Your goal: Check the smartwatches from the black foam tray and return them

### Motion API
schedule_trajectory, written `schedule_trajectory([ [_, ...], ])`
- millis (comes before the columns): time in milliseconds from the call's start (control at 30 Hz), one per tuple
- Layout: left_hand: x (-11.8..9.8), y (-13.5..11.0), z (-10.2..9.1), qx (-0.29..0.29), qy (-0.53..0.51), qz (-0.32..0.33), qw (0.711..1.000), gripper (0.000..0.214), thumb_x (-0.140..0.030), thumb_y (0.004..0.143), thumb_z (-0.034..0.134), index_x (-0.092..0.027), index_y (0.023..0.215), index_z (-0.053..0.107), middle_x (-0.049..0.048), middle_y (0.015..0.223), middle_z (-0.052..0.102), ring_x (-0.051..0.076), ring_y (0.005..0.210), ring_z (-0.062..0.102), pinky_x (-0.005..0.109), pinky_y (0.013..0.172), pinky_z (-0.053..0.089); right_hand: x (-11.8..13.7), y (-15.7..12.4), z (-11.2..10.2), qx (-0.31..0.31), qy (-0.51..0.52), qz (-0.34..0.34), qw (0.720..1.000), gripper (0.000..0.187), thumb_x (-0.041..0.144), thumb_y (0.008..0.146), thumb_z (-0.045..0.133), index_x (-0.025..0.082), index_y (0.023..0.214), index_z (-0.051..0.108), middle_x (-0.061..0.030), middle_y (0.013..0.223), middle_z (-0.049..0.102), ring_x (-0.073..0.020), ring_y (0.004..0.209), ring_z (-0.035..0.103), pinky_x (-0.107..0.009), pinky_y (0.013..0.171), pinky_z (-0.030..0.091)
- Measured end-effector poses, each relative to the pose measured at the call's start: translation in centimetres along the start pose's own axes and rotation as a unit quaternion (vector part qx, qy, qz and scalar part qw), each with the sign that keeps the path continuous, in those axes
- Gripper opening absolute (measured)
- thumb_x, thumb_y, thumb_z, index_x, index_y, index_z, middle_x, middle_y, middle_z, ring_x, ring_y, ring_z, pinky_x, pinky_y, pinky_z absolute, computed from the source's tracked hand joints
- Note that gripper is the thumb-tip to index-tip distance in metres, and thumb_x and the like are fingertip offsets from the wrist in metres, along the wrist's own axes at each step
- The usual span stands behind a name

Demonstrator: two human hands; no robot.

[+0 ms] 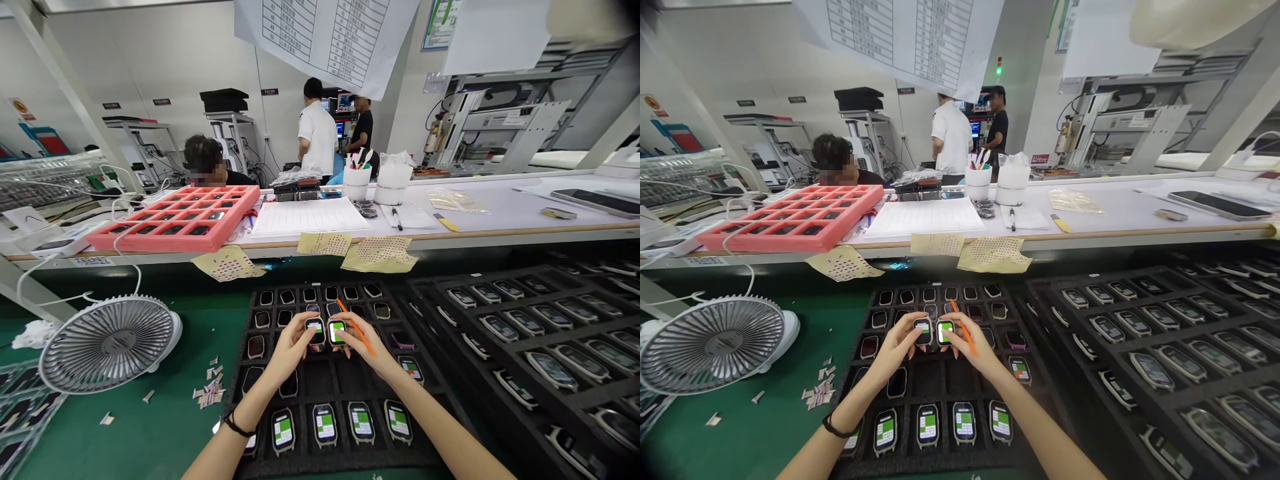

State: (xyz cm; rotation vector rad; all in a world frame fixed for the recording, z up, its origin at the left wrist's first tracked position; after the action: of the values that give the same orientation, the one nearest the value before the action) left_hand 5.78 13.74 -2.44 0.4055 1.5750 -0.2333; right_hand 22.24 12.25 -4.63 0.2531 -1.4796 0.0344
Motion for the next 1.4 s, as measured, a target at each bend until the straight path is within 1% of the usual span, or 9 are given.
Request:
schedule_trajectory([
  [200,-0.1,0.1,0.0,-0.005,0.003,-0.008,1.0,0.039,-0.047,0.083,0.053,-0.017,0.108,0.055,0.0019,0.08,0.057,0.011,0.054,0.057,0.019,0.04,0.033,-0.6,0.1,-0.4,-0.048,-0.018,0.023,0.998,0.026,0.04,0.078,0.063,0.02,0.093,0.057,0.0023,0.068,0.055,-0.0112,0.045,0.058,-0.02,0.037,0.037],
  [333,0.0,0.1,0.0,-0.008,0.008,-0.012,1.0,0.038,-0.046,0.083,0.052,-0.016,0.106,0.057,0.0003,0.075,0.055,0.011,0.052,0.057,0.018,0.04,0.033,-0.7,0.1,-0.5,-0.07,-0.027,0.031,0.997,0.025,0.041,0.075,0.066,0.019,0.086,0.058,0.0053,0.061,0.05,-0.0082,0.039,0.051,-0.02,0.036,0.038],
  [467,0.1,0.1,0.0,-0.006,0.004,-0.01,1.0,0.038,-0.046,0.083,0.053,-0.016,0.106,0.057,0.0001,0.074,0.055,0.011,0.053,0.057,0.019,0.04,0.033,-0.5,0.1,-0.1,-0.034,-0.033,0.029,0.998,0.028,0.037,0.074,0.068,0.02,0.092,0.056,0.0051,0.064,0.051,-0.0088,0.044,0.053,-0.02,0.039,0.039],
  [567,0.2,0.2,0.0,-0.004,0.001,-0.007,1.0,0.037,-0.044,0.083,0.052,-0.016,0.107,0.056,0.0004,0.075,0.056,0.011,0.054,0.057,0.018,0.04,0.033,-0.2,0.0,0.1,0.004,-0.031,0.027,0.999,0.034,0.032,0.072,0.07,0.021,0.099,0.053,0.0015,0.076,0.057,-0.0121,0.056,0.06,-0.02,0.042,0.04],
  [700,0.1,0.2,0.1,-0.003,0.006,-0.007,1.0,0.036,-0.043,0.083,0.052,-0.016,0.106,0.056,0.0001,0.073,0.056,0.012,0.055,0.057,0.018,0.04,0.034,0.2,-0.1,0.2,0.024,-0.034,0.011,0.999,0.038,0.03,0.072,0.071,0.022,0.103,0.052,-0.0017,0.088,0.057,-0.0138,0.066,0.062,-0.02,0.044,0.042],
  [900,0.0,0.2,0.0,-0.004,0.013,-0.008,1.0,0.037,-0.044,0.083,0.051,-0.016,0.106,0.056,-0.0007,0.072,0.054,0.011,0.054,0.057,0.018,0.04,0.034,0.0,0.0,0.0,0.012,-0.027,0.003,1.0,0.031,0.038,0.081,0.062,0.02,0.103,0.052,0.0035,0.067,0.051,-0.011,0.053,0.056,-0.019,0.04,0.037],
  [1100,0.0,0.1,-0.1,-0.005,0.016,-0.009,1.0,0.039,-0.045,0.083,0.051,-0.015,0.107,0.055,0.001,0.077,0.055,0.01,0.053,0.056,0.018,0.04,0.033,0.4,-0.2,0.2,0.026,0.005,0.0,1.0,0.03,0.042,0.085,0.055,0.021,0.107,0.052,-0.0005,0.08,0.055,-0.0135,0.059,0.061,-0.02,0.04,0.042],
  [1267,0.1,0.1,0.0,-0.003,0.013,-0.008,1.0,0.038,-0.045,0.083,0.052,-0.016,0.107,0.055,0.002,0.08,0.057,0.01,0.053,0.056,0.018,0.04,0.033,0.4,-0.2,0.2,0.012,0.004,0.004,1.0,0.03,0.043,0.084,0.057,0.02,0.104,0.053,0.0005,0.075,0.054,-0.0145,0.06,0.061,-0.02,0.039,0.04],
  [1400,0.0,0.1,0.0,-0.002,0.013,-0.009,1.0,0.037,-0.045,0.083,0.052,-0.016,0.107,0.055,0.0017,0.078,0.057,0.011,0.054,0.057,0.018,0.04,0.033,0.1,-0.1,-0.1,-0.036,-0.026,0.016,0.999,0.029,0.043,0.078,0.064,0.02,0.094,0.056,0.0064,0.06,0.045,-0.0083,0.043,0.047,-0.02,0.038,0.036],
])
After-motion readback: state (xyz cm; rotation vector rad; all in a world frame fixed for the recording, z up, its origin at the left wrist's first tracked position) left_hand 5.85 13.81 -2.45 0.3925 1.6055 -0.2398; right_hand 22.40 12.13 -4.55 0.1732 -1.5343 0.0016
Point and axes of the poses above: each hand's wrist, its own y-axis towards the middle knuckle, its own z-axis out of the palm, x = y × z, the point moved 4 cm from there along y, towards the middle knuckle
